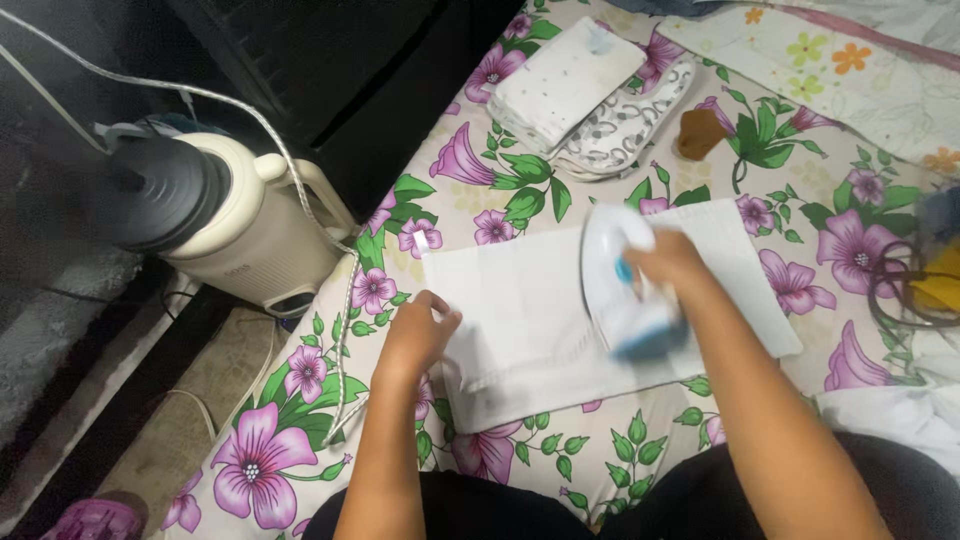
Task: The person irons a white cloth with a blue and white electric iron on a floral bedsheet. They repeatedly smooth the fabric, fold it, and continue ironing both sides before stacking it with other folded items.
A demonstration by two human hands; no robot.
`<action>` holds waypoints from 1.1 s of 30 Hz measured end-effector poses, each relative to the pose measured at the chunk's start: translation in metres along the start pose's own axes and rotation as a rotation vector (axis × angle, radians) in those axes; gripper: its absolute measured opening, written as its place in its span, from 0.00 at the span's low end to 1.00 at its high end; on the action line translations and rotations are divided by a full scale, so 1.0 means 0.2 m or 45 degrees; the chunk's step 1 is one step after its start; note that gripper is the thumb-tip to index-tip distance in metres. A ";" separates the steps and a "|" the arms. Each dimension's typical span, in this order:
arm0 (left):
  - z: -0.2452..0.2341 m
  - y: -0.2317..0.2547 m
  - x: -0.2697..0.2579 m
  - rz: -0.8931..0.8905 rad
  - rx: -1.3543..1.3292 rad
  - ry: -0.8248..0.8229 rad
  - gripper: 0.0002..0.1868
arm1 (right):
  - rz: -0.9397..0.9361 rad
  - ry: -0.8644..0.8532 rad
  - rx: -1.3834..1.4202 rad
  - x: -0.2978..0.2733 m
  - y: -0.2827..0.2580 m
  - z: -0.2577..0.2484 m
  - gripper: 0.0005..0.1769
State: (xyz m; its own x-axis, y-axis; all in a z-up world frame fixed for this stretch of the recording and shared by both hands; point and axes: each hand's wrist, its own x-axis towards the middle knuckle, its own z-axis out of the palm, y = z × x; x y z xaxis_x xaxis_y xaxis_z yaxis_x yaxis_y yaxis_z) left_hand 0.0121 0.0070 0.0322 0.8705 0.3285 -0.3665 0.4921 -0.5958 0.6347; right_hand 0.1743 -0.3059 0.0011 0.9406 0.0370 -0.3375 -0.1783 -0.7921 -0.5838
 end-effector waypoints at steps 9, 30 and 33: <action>0.06 -0.11 0.08 -0.004 -0.081 -0.230 0.17 | -0.080 -0.092 0.046 -0.32 0.15 0.05 0.14; 0.07 -0.08 0.03 0.103 -0.072 -0.263 0.22 | 0.155 0.026 0.471 -0.81 0.21 0.06 0.14; 0.04 -0.17 0.05 -0.113 -0.069 -0.319 0.23 | 0.149 0.021 0.535 -0.96 0.05 0.03 0.13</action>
State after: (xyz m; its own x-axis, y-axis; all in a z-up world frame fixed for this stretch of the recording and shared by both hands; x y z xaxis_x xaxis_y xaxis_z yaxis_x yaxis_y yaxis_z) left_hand 0.0038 0.0245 0.0019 0.7979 0.1822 -0.5747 0.5719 -0.5304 0.6258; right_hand -0.0107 -0.3177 0.0559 0.9110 -0.0502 -0.4093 -0.3825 -0.4737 -0.7933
